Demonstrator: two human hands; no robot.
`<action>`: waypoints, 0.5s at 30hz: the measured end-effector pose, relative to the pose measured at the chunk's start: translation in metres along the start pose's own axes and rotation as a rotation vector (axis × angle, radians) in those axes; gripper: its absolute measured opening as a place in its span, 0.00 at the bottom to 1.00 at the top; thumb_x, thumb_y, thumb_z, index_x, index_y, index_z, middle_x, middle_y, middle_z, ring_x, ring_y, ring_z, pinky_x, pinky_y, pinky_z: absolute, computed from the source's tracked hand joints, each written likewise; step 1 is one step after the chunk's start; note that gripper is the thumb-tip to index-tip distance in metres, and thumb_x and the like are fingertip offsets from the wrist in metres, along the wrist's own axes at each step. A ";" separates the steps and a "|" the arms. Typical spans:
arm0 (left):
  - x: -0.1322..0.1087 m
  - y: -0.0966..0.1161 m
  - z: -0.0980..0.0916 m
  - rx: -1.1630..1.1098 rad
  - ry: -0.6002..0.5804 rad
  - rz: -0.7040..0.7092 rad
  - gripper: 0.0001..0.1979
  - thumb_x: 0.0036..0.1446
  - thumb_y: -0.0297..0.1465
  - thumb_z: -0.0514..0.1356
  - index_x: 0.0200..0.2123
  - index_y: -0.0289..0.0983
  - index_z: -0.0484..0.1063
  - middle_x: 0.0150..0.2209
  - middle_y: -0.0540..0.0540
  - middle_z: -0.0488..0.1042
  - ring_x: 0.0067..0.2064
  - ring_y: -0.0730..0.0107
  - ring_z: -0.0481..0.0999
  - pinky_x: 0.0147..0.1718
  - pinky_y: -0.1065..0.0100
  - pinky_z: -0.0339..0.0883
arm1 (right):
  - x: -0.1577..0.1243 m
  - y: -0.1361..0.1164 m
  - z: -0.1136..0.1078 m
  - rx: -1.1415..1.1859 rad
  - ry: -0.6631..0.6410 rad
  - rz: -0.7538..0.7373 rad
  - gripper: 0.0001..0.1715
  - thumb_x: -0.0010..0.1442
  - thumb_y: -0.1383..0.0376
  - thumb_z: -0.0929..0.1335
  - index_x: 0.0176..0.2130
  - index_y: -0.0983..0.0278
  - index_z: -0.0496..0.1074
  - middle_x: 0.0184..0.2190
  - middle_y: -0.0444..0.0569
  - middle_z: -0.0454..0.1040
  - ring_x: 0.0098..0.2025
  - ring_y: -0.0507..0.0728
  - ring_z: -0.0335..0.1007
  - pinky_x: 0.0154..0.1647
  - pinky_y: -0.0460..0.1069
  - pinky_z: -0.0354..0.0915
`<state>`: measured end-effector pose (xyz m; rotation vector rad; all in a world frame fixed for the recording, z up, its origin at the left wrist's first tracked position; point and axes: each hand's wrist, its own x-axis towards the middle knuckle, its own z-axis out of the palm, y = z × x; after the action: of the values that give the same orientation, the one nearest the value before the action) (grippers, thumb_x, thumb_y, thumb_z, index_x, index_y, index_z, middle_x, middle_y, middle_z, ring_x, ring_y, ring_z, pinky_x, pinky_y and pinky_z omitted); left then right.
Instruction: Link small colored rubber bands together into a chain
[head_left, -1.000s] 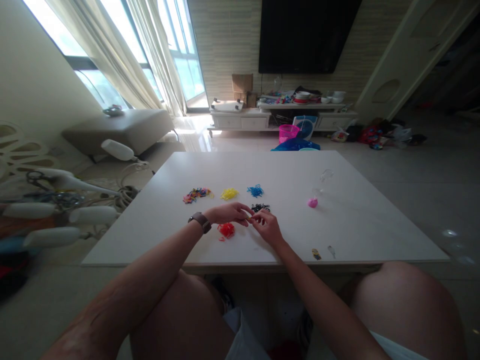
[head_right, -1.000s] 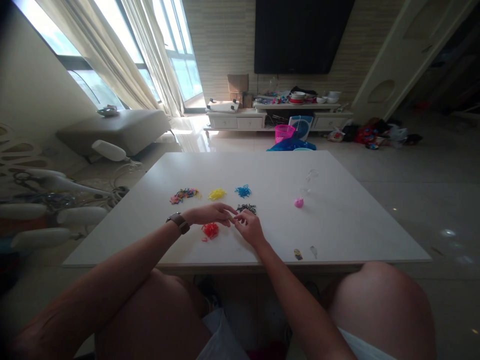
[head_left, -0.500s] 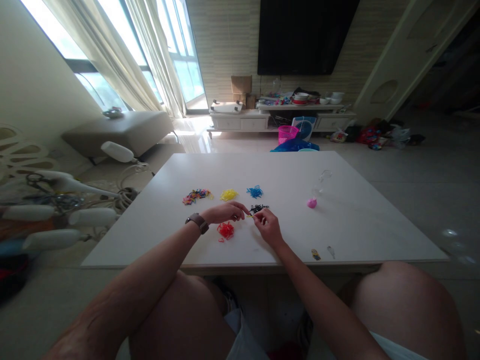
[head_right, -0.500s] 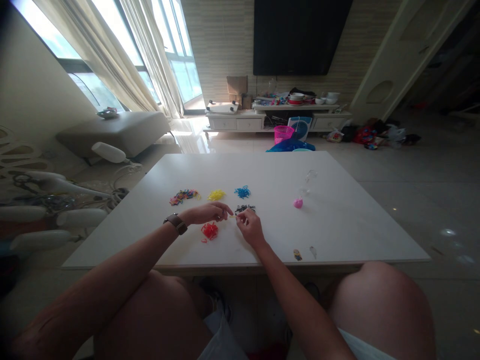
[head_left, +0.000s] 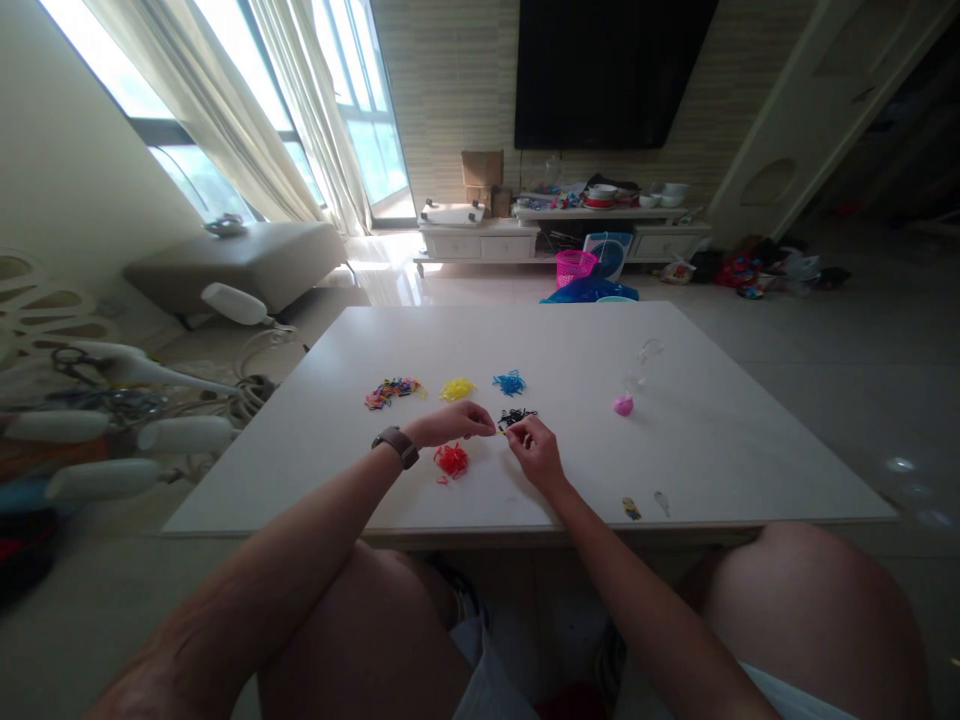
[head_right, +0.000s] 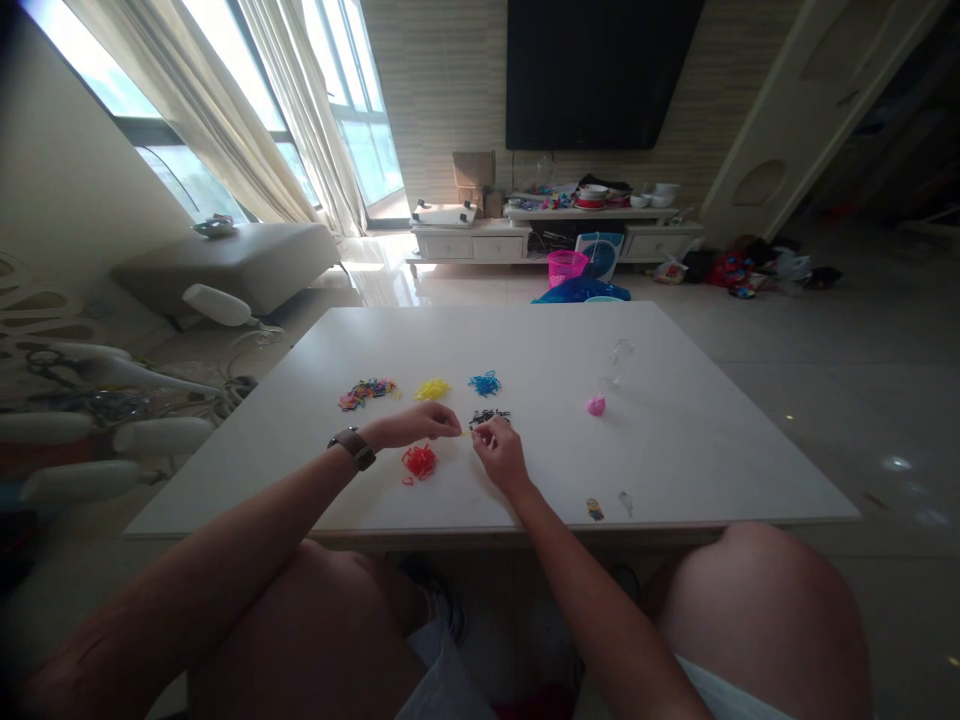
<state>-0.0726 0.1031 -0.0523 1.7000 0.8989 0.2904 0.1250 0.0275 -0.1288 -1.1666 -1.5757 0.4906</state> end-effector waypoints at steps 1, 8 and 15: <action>0.000 0.000 0.000 0.002 0.002 0.002 0.19 0.49 0.45 0.69 0.33 0.33 0.81 0.24 0.50 0.68 0.27 0.75 0.61 0.25 0.71 0.54 | 0.000 0.000 0.000 -0.001 0.001 0.000 0.09 0.63 0.63 0.67 0.31 0.61 0.71 0.30 0.44 0.70 0.29 0.52 0.65 0.31 0.48 0.62; 0.002 -0.001 0.000 0.063 -0.008 0.021 0.19 0.49 0.44 0.69 0.35 0.33 0.82 0.27 0.49 0.72 0.26 0.76 0.60 0.24 0.70 0.51 | 0.000 -0.002 -0.001 -0.016 0.018 0.019 0.09 0.63 0.62 0.67 0.30 0.61 0.70 0.30 0.44 0.70 0.29 0.52 0.64 0.31 0.49 0.62; 0.003 0.002 -0.001 0.060 0.047 0.009 0.16 0.48 0.41 0.68 0.33 0.33 0.82 0.25 0.49 0.72 0.26 0.76 0.60 0.24 0.70 0.51 | 0.001 -0.002 0.000 0.004 0.017 0.029 0.08 0.63 0.62 0.67 0.32 0.61 0.71 0.30 0.44 0.70 0.29 0.52 0.65 0.30 0.48 0.62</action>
<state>-0.0701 0.1055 -0.0507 1.7593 0.9436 0.3132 0.1246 0.0272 -0.1265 -1.1891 -1.5443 0.5017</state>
